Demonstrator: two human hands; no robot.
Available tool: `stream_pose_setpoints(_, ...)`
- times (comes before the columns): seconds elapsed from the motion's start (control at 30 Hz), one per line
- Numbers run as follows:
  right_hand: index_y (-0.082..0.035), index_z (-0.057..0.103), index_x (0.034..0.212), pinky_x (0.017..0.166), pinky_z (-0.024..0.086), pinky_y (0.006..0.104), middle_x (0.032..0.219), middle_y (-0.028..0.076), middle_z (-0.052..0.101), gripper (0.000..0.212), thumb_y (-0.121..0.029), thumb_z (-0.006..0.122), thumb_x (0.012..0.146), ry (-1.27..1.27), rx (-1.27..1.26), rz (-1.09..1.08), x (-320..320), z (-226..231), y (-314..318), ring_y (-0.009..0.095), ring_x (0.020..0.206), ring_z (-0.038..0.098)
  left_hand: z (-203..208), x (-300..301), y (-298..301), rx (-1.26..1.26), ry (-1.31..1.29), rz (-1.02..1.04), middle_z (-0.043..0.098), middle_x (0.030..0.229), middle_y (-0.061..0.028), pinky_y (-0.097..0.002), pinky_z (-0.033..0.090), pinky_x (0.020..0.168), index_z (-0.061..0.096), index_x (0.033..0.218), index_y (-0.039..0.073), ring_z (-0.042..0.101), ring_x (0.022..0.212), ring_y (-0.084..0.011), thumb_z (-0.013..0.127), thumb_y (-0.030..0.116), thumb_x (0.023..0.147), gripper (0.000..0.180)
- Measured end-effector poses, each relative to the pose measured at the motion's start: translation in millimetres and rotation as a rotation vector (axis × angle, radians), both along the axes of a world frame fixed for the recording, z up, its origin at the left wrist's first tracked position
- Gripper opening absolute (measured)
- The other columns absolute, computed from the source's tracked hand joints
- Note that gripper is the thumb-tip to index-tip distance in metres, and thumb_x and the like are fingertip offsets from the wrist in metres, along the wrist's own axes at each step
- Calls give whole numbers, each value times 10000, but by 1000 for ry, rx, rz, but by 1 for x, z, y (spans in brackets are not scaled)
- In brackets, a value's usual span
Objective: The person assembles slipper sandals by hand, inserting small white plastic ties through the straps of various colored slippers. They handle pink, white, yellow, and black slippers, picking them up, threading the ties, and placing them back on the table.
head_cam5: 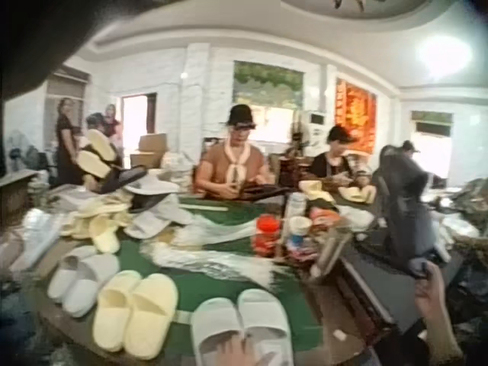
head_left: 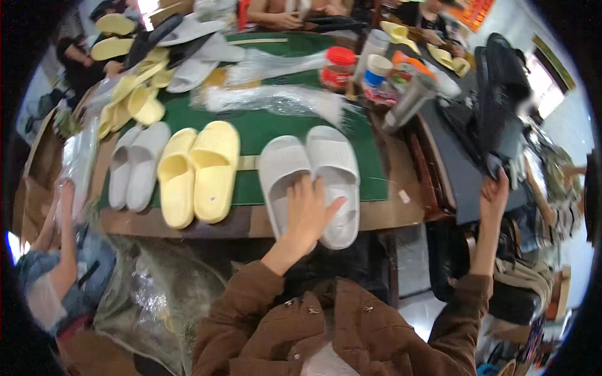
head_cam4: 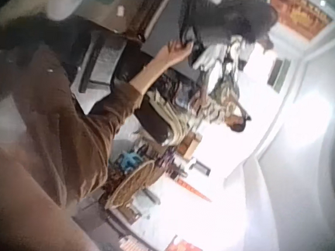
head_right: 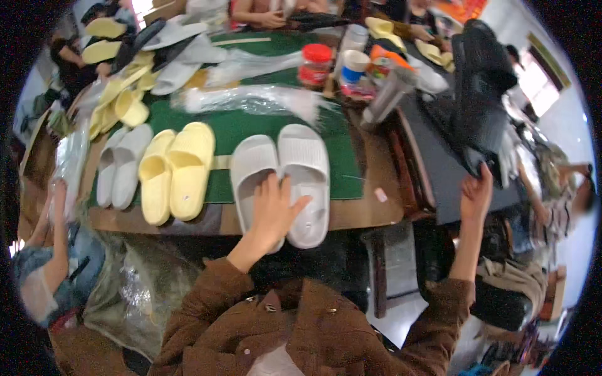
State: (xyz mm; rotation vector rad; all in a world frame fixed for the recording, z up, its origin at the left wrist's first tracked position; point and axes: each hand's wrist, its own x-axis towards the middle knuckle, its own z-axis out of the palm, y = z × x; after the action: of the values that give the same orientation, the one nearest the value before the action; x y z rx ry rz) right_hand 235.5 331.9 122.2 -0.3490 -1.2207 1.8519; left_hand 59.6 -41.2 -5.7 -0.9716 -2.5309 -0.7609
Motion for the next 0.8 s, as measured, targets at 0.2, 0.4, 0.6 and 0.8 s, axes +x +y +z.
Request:
stream_pose_setpoints(0.2,-51,566,1116,684,516,319,997,66,617,339,-336,555,933,-178,-297,-148,-10,-11,-75,168,852,610,-10,-24,-9,92,83,-7,517,957,-185,-466,420,812,590,1054,-14,539,879,-352,572,347,888,398)
stream_pose_setpoints(0.4,21,537,1220,816,477,302,1165,88,585,493,-293,648,857,-655,-117,147,-19,-78,-100,218,1058,572,3,-50,-19,93,87,41,558,901,-130,-446,417,779,624,946,56,552,873,-312,593,217,859,186)
stream_pose_setpoints(0.6,-19,543,1231,486,372,214,1114,41,594,475,-326,638,880,-689,-126,190,-16,-125,-80,43,603,460,7,-73,-19,28,94,7,583,825,-131,-425,416,742,633,905,37,564,861,-308,615,84,766,148)
stream_pose_setpoints(0.8,13,506,1271,851,466,318,1219,114,563,487,-287,611,902,-594,-265,91,-23,-115,-87,189,1030,575,49,-73,-69,58,270,125,579,810,-141,-437,431,758,626,813,36,563,835,-310,585,50,727,97)
